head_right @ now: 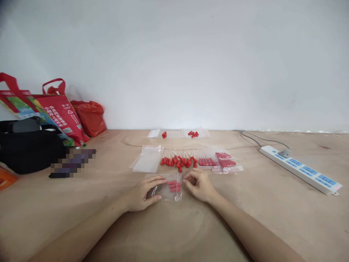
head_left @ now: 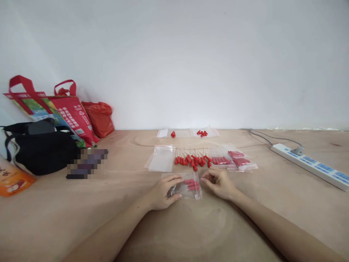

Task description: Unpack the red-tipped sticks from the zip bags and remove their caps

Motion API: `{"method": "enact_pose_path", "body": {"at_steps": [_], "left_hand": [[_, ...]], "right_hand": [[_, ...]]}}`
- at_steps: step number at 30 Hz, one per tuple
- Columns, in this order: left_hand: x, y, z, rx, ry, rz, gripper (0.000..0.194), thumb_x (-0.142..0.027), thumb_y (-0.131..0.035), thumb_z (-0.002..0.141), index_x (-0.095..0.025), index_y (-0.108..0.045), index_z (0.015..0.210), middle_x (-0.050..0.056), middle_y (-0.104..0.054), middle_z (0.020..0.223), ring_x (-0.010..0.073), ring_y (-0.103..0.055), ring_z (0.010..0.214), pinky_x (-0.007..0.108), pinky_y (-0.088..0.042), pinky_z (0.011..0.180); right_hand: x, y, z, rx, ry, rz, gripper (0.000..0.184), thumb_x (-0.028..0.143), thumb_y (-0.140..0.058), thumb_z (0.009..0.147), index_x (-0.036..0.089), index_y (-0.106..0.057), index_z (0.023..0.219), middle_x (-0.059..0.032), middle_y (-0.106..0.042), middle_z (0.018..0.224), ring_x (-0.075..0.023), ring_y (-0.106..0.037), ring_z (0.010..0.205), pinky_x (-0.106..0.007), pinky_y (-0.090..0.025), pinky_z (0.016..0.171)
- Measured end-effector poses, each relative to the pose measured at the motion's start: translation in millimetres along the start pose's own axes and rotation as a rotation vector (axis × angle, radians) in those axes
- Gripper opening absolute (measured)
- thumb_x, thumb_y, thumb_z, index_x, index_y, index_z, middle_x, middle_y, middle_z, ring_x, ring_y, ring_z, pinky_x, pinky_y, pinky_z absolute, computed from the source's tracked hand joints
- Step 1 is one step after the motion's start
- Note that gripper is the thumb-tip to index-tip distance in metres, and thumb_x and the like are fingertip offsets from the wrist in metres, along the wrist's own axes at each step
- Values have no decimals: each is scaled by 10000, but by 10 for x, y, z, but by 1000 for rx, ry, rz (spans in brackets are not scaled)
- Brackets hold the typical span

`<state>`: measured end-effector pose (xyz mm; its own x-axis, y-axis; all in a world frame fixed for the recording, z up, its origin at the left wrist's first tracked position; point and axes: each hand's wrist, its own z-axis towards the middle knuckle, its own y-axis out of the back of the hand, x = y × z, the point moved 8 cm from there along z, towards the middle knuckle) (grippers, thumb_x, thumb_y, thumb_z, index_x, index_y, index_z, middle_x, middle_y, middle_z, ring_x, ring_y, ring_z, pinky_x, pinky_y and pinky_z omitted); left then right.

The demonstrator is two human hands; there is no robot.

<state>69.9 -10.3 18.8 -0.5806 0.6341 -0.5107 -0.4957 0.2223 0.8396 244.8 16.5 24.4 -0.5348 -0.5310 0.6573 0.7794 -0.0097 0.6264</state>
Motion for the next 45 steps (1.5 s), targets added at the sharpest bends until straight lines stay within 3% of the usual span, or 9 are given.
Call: {"method": "enact_pose_path", "body": {"at_steps": [6,13,18,21,23,29,34,38,45], "left_hand": [[-11,6,24,-4,1,39,465,-343,-558,759,-207,-481,1198,98,-486,1260,244,-436,1166,458,-302,1007],[-23,-9,24,18,-8,41,473,-336,-544,773,-224,-452,1224,79,-481,1273,231,-409,1195,463,-267,1031],[-42,-11,25,44,2,43,481,-336,-527,784,-218,-433,1240,89,-458,1293,236,-395,1203,462,-280,1021],[-51,-18,19,75,15,50,498,-334,-523,783,-213,-415,1254,94,-427,1317,242,-375,1217,460,-290,1013],[-48,-31,10,101,23,48,529,-344,-534,773,-206,-401,1265,96,-413,1326,248,-356,1228,455,-294,1011],[-58,-37,-3,115,8,39,568,-377,-546,765,-228,-372,1284,91,-384,1347,261,-345,1233,467,-280,1012],[-68,-49,5,142,14,53,582,-386,-538,769,-209,-357,1293,104,-369,1354,262,-329,1242,475,-265,1018],[-61,-48,6,154,33,59,578,-394,-532,772,-216,-358,1293,97,-359,1362,260,-320,1248,468,-271,1017],[-61,-43,-1,165,45,78,555,-413,-517,781,-242,-367,1288,70,-346,1373,257,-313,1253,451,-267,1026]], "right_hand": [[145,-182,-7,124,48,6,185,303,-546,767,199,-669,858,-35,-572,699,-147,-520,680,-294,-419,653],[219,-312,-29,246,149,-18,366,230,-606,707,256,-598,1072,-61,-572,1046,-209,-502,952,-381,-369,845],[214,-352,18,251,99,-24,330,311,-677,649,198,-621,954,-54,-597,867,-191,-516,825,-322,-409,737],[207,-328,46,238,46,-8,141,216,-665,616,179,-599,735,-12,-551,723,-147,-501,707,-255,-407,629],[183,-309,44,243,3,35,129,145,-630,591,174,-554,691,10,-520,682,-120,-483,645,-223,-393,571],[101,-278,-32,342,-88,224,234,68,-525,574,187,-474,769,52,-477,634,-71,-425,526,-186,-360,488],[119,-143,-53,322,-34,161,215,99,-548,592,193,-498,779,41,-496,669,-82,-440,568,-192,-361,513],[116,-124,-73,397,-14,135,196,172,-578,642,196,-537,832,35,-519,674,-87,-448,565,-198,-372,513],[-49,-45,-46,372,-51,153,121,160,-593,631,172,-581,751,18,-562,662,-91,-485,570,-207,-388,525]]}}
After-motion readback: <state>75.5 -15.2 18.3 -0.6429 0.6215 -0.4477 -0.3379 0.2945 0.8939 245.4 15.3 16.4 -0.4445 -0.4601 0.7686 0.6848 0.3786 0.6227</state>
